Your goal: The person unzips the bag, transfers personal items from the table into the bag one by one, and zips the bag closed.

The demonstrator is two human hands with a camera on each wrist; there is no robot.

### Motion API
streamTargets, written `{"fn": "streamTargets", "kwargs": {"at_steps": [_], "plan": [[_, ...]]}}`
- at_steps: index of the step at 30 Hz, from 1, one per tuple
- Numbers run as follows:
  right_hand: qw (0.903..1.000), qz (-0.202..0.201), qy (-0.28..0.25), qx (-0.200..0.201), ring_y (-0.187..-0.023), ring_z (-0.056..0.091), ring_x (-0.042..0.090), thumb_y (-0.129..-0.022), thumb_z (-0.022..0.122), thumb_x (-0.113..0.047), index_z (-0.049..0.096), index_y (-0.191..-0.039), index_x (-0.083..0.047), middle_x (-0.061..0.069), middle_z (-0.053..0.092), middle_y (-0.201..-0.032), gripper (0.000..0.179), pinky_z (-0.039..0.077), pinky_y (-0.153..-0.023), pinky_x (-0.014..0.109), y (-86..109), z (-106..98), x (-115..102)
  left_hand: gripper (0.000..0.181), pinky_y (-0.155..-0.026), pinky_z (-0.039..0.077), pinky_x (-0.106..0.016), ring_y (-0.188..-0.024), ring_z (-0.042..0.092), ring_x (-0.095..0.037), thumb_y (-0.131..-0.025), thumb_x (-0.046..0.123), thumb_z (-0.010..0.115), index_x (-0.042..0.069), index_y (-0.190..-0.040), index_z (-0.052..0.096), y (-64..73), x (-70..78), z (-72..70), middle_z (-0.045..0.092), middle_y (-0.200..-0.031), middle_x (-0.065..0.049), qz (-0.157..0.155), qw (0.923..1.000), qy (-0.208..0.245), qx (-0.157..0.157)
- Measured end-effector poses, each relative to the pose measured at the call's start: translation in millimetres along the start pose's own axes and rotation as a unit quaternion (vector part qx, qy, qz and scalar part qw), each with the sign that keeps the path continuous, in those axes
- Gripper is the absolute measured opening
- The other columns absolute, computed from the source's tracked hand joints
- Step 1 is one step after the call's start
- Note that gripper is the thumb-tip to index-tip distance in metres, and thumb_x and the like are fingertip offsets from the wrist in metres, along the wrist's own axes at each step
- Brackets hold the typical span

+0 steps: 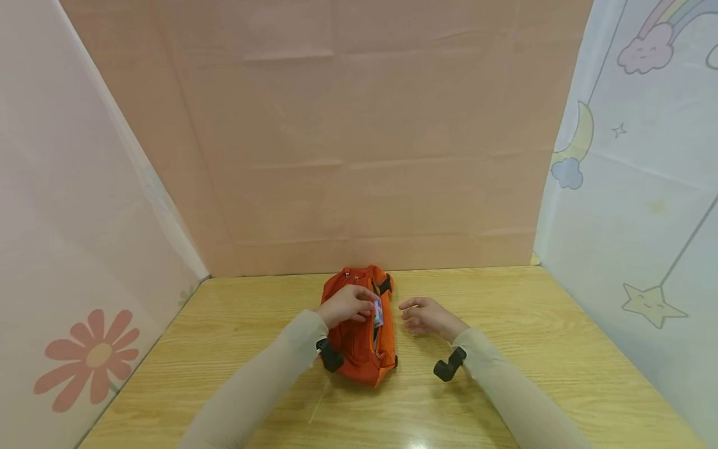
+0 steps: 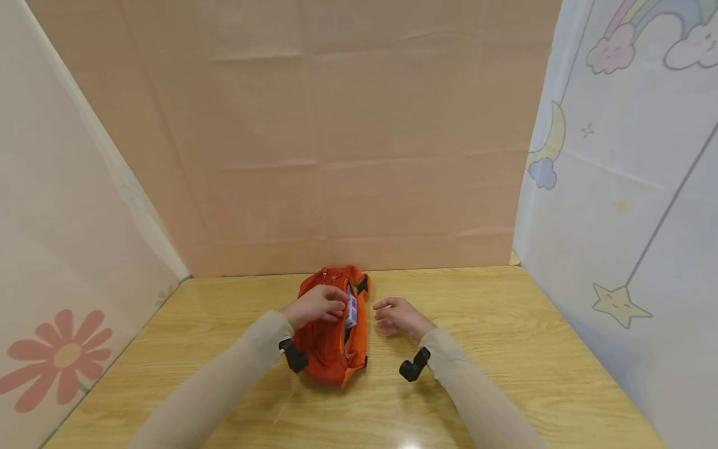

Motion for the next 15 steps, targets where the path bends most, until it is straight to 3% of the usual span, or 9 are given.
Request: {"fn": "streamTargets", "kwargs": {"at_steps": [6, 15], "plan": [[1.0, -0.001, -0.001, -0.002, -0.079, 0.066, 0.014, -0.098, 0.05, -0.01, 0.047, -0.131, 0.011, 0.022, 0.06, -0.111, 0.038, 0.057, -0.073, 0.034, -1.4, -0.6, 1.5, 0.029, -0.08, 0.056, -0.035, -0.087, 0.064, -0.018, -0.097, 0.014, 0.058, -0.002, -0.122, 0.062, 11.3, 3.6, 1.5, 0.064, -0.116, -0.017, 0.002, 0.9994, -0.029, -0.017], [1.0, -0.002, -0.005, -0.002, -0.078, 0.065, 0.012, -0.098, 0.05, -0.009, 0.047, -0.13, 0.011, 0.02, 0.061, -0.11, 0.038, 0.057, -0.073, 0.033, -2.1, 0.5, 1.6, 0.026, -0.074, 0.056, -0.032, -0.08, 0.062, -0.016, -0.096, 0.013, 0.058, -0.002, -0.116, 0.065, 39.6, 9.0, 22.4, 0.066, -0.108, -0.017, 0.02, 0.9942, -0.047, -0.095]]}}
Point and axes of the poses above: each hand's wrist, its own y-axis away from the middle knuckle, its own z-axis out of the palm, x = y × z, the point moved 8 cm from there along -y, towards the middle knuckle
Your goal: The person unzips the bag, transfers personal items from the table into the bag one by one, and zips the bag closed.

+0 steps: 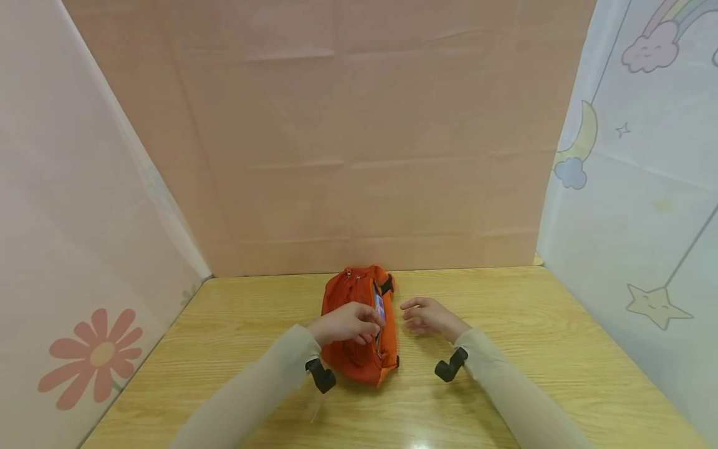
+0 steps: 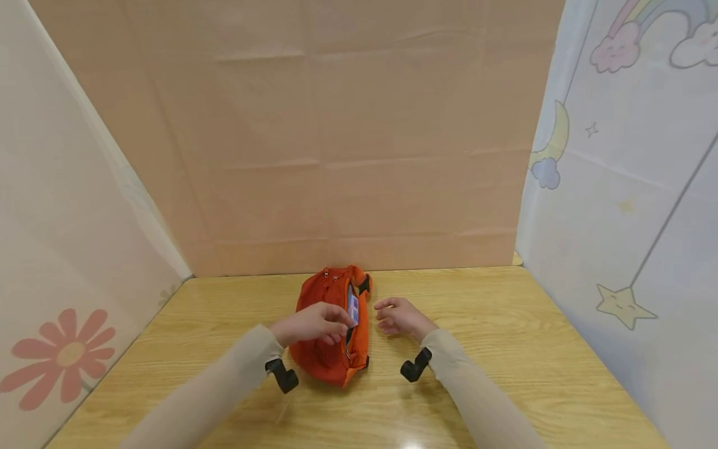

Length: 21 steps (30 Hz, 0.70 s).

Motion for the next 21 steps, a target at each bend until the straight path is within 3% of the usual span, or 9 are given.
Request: {"fn": "streamTargets", "kwargs": {"at_steps": [9, 16, 21], "plan": [[1.0, 0.0, 0.004, 0.002, -0.079, 0.064, 0.013, -0.098, 0.051, -0.01, 0.047, -0.131, 0.011, 0.023, 0.06, -0.114, 0.039, 0.057, -0.075, 0.035, 2.4, -0.8, -1.2, 0.015, -0.066, 0.051, -0.028, -0.073, 0.058, -0.014, -0.095, 0.015, 0.061, 0.009, -0.104, 0.071, 22.6, 5.5, 26.9, 0.067, -0.091, -0.003, 0.008, 0.9976, -0.054, -0.043], [1.0, 0.002, 0.0, -0.003, -0.079, 0.064, 0.013, -0.098, 0.05, -0.01, 0.046, -0.131, 0.011, 0.02, 0.06, -0.111, 0.039, 0.057, -0.073, 0.034, 1.9, 0.3, -1.2, 0.008, -0.061, 0.044, -0.022, -0.068, 0.053, -0.006, -0.092, 0.016, 0.066, 0.021, -0.093, 0.073, 30.8, 2.6, 37.4, 0.066, -0.081, 0.008, 0.016, 0.987, -0.158, -0.024], [1.0, 0.002, -0.002, -0.006, -0.079, 0.064, 0.013, -0.099, 0.049, -0.01, 0.046, -0.131, 0.011, 0.02, 0.06, -0.112, 0.038, 0.057, -0.072, 0.032, 1.1, 0.6, -1.3, 0.008, -0.055, 0.039, -0.02, -0.06, 0.048, -0.005, -0.086, 0.014, 0.073, 0.021, -0.09, 0.072, 30.7, 1.2, 42.2, 0.061, -0.07, 0.007, 0.015, 0.9843, -0.175, -0.015]]}}
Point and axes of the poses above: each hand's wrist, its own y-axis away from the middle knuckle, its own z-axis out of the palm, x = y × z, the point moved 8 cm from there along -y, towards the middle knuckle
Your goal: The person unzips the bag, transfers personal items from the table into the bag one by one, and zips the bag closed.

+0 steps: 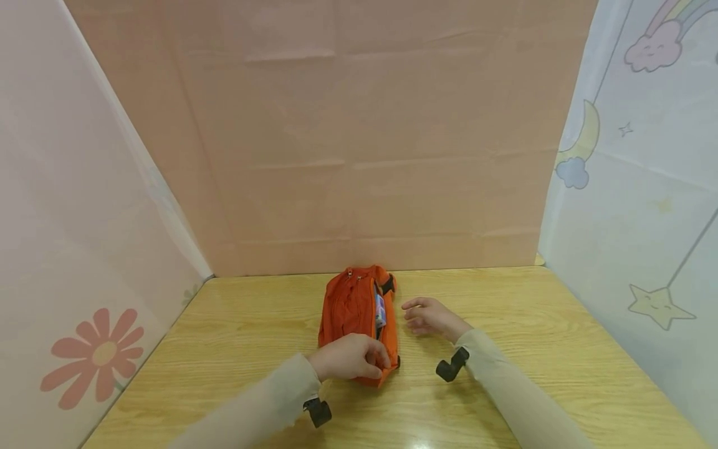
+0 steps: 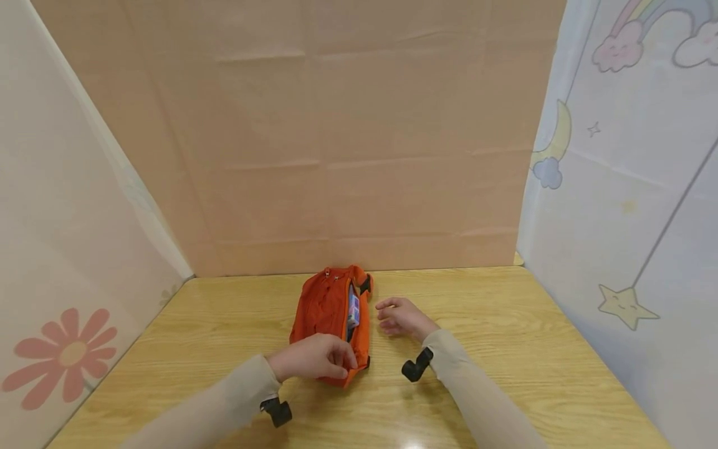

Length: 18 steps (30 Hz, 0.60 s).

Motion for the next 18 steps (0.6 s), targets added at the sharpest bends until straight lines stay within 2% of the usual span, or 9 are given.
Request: {"fn": "streamTargets", "kwargs": {"at_steps": [3, 9, 15, 18], "plan": [[1.0, 0.002, -0.001, 0.001, -0.079, 0.064, 0.013, -0.099, 0.05, -0.01, 0.047, -0.131, 0.011, 0.021, 0.06, -0.113, 0.039, 0.056, -0.073, 0.032, -0.1, 0.3, -0.1, 0.011, -0.054, 0.039, -0.019, -0.059, 0.047, -0.004, -0.082, 0.016, 0.078, 0.021, -0.087, 0.07, -1.6, 0.4, 3.7, 0.058, -0.067, 0.008, -0.001, 0.9997, -0.023, 0.005], [1.0, 0.006, -0.004, 0.003, -0.078, 0.064, 0.012, -0.099, 0.05, -0.01, 0.047, -0.131, 0.01, 0.019, 0.061, -0.112, 0.038, 0.057, -0.072, 0.032, 0.2, -1.7, 1.3, 0.021, -0.055, 0.039, -0.019, -0.059, 0.046, -0.002, -0.076, 0.025, 0.083, 0.022, -0.077, 0.062, -6.3, 3.1, 10.0, 0.053, -0.066, 0.013, 0.002, 0.9934, -0.111, 0.029], [1.0, 0.006, -0.007, 0.0, -0.077, 0.065, 0.012, -0.099, 0.05, -0.011, 0.046, -0.132, 0.011, 0.019, 0.061, -0.11, 0.039, 0.056, -0.07, 0.031, 0.6, -2.8, 2.0, 0.032, -0.051, 0.032, -0.021, -0.06, 0.042, -0.004, -0.074, 0.028, 0.084, 0.023, -0.065, 0.054, -7.4, 7.5, 10.7, 0.045, -0.062, 0.011, -0.003, 0.9804, -0.186, 0.066], [0.9999, 0.011, -0.004, 0.003, -0.077, 0.065, 0.013, -0.1, 0.049, -0.011, 0.046, -0.132, 0.01, 0.018, 0.061, -0.11, 0.039, 0.057, -0.07, 0.031, 2.0, -3.9, 1.6, 0.032, -0.051, 0.031, -0.021, -0.061, 0.04, -0.005, -0.075, 0.027, 0.083, 0.023, -0.068, 0.053, -5.7, 13.1, 10.0, 0.042, -0.062, 0.011, 0.011, 0.9719, -0.222, 0.078]]}}
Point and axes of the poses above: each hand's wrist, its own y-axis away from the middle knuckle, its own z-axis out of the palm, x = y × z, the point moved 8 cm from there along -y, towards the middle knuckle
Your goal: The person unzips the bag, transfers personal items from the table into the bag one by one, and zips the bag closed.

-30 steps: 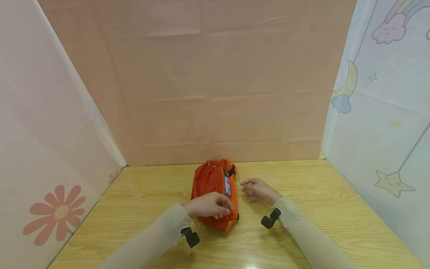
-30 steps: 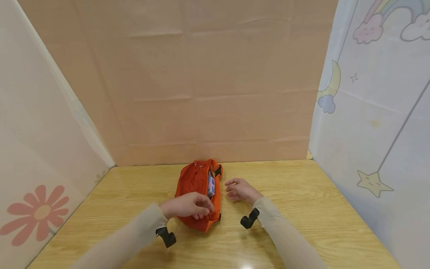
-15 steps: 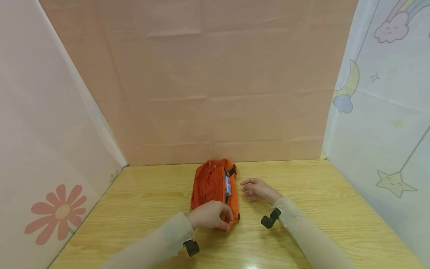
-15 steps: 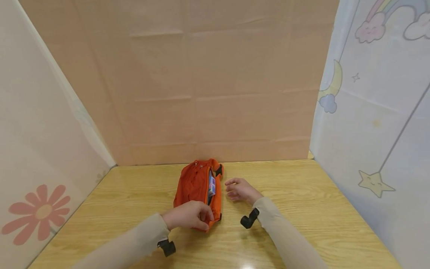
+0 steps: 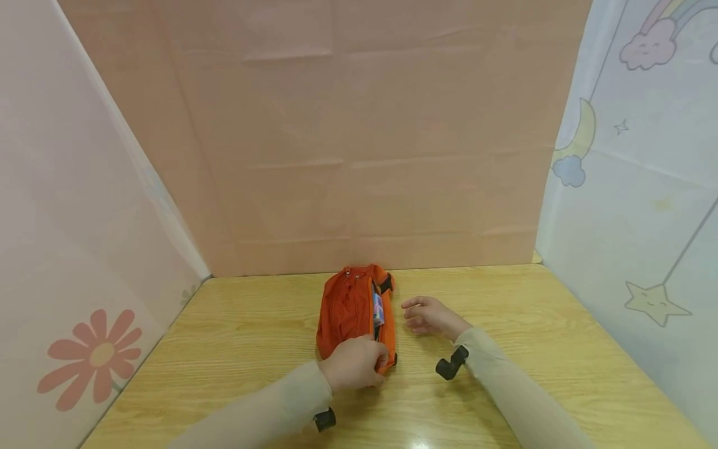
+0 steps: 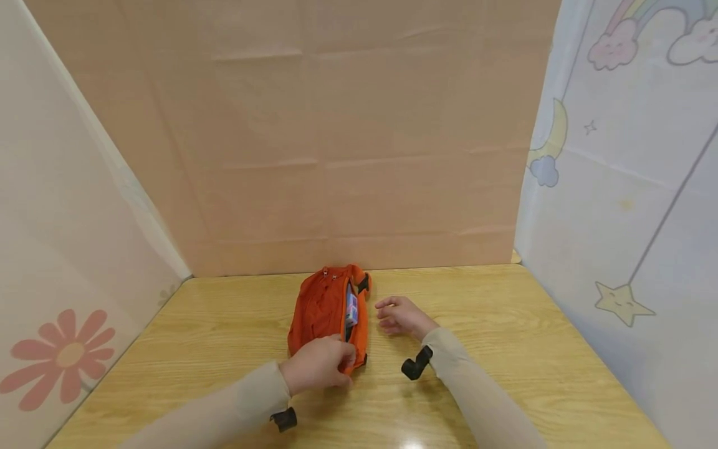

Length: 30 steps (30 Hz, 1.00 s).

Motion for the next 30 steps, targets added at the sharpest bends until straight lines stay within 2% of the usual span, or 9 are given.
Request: {"fn": "streamTargets", "kwargs": {"at_steps": [4, 6, 10, 12, 14, 18, 22, 27, 30], "plan": [[1.0, 0.004, 0.004, 0.004, -0.078, 0.066, 0.013, -0.1, 0.049, -0.012, 0.046, -0.132, 0.009, 0.019, 0.061, -0.111, 0.039, 0.057, -0.07, 0.031, -0.7, -0.8, -0.5, 0.023, -0.052, 0.032, -0.02, -0.062, 0.04, -0.005, -0.078, 0.021, 0.081, 0.022, -0.082, 0.058, 2.9, 4.3, -5.5, 0.043, -0.063, 0.011, 0.025, 0.9996, -0.012, 0.012], [1.0, 0.006, 0.003, 0.007, -0.079, 0.066, 0.013, -0.1, 0.049, -0.012, 0.047, -0.132, 0.009, 0.019, 0.061, -0.112, 0.039, 0.057, -0.07, 0.031, -1.2, -1.4, -0.6, 0.019, -0.054, 0.033, -0.019, -0.064, 0.041, -0.005, -0.08, 0.016, 0.079, 0.022, -0.087, 0.062, 4.4, 4.8, -7.3, 0.045, -0.065, 0.012, 0.033, 0.9994, 0.001, 0.011], [0.9999, 0.009, -0.006, 0.012, -0.078, 0.066, 0.013, -0.1, 0.049, -0.011, 0.047, -0.132, 0.008, 0.018, 0.061, -0.112, 0.038, 0.057, -0.07, 0.031, -1.9, -2.3, 0.3, 0.011, -0.056, 0.039, -0.018, -0.064, 0.045, -0.002, -0.082, 0.01, 0.076, 0.02, -0.084, 0.072, 4.8, -2.1, -6.5, 0.054, -0.068, 0.014, 0.021, 0.9968, 0.077, -0.005], [0.9998, 0.009, -0.009, 0.012, -0.078, 0.065, 0.013, -0.1, 0.049, -0.011, 0.047, -0.132, 0.008, 0.018, 0.06, -0.112, 0.038, 0.057, -0.07, 0.031, -2.4, -2.3, 0.9, 0.011, -0.056, 0.042, -0.018, -0.063, 0.048, -0.002, -0.082, 0.007, 0.075, 0.017, -0.081, 0.075, 4.5, -8.9, -4.7, 0.06, -0.071, 0.014, 0.002, 0.9901, 0.14, -0.015], [0.9998, 0.01, -0.014, 0.013, -0.078, 0.065, 0.013, -0.1, 0.049, -0.011, 0.047, -0.132, 0.008, 0.018, 0.06, -0.111, 0.038, 0.057, -0.07, 0.031, -2.7, -2.0, 1.7, 0.011, -0.056, 0.044, -0.019, -0.064, 0.05, -0.002, -0.081, 0.004, 0.075, 0.015, -0.08, 0.076, 3.8, -16.4, -2.4, 0.065, -0.075, 0.013, -0.015, 0.981, 0.193, -0.02], [0.9997, 0.01, -0.021, 0.01, -0.078, 0.065, 0.014, -0.099, 0.05, -0.01, 0.048, -0.131, 0.008, 0.017, 0.06, -0.109, 0.036, 0.056, -0.07, 0.032, -3.7, -0.2, 1.8, 0.009, -0.061, 0.048, -0.022, -0.07, 0.055, -0.006, -0.079, 0.003, 0.077, 0.012, -0.081, 0.077, 1.1, -31.6, 2.7, 0.069, -0.081, 0.01, -0.039, 0.9563, 0.288, -0.032], [0.9995, 0.011, -0.028, 0.005, -0.077, 0.065, 0.014, -0.099, 0.05, -0.009, 0.048, -0.13, 0.009, 0.015, 0.06, -0.107, 0.036, 0.056, -0.07, 0.031, -4.8, 1.9, 1.3, 0.008, -0.067, 0.053, -0.027, -0.077, 0.06, -0.01, -0.079, 0.005, 0.078, 0.012, -0.083, 0.078, -1.7, -45.7, 10.1, 0.071, -0.084, 0.007, -0.062, 0.9296, 0.359, -0.053], [0.9997, 0.0, -0.021, -0.01, -0.078, 0.064, 0.014, -0.098, 0.05, -0.009, 0.046, -0.131, 0.011, 0.014, 0.061, -0.103, 0.038, 0.056, -0.071, 0.032, -3.3, 7.2, -3.4, 0.011, -0.073, 0.058, -0.033, -0.077, 0.067, -0.014, -0.08, -0.002, 0.075, 0.005, -0.089, 0.077, -2.2, -54.6, 16.7, 0.072, -0.089, -0.003, -0.082, 0.889, 0.443, -0.081], [0.9991, -0.016, -0.017, -0.036, -0.082, 0.064, 0.015, -0.098, 0.05, -0.009, 0.045, -0.13, 0.012, 0.013, 0.062, -0.103, 0.038, 0.056, -0.075, 0.034, -1.6, 15.9, -8.2, 0.013, -0.073, 0.058, -0.034, -0.075, 0.068, -0.015, -0.081, -0.005, 0.073, -0.001, -0.093, 0.076, -1.3, -56.3, 17.1, 0.072, -0.089, -0.006, -0.09, 0.8759, 0.465, -0.091]]}}
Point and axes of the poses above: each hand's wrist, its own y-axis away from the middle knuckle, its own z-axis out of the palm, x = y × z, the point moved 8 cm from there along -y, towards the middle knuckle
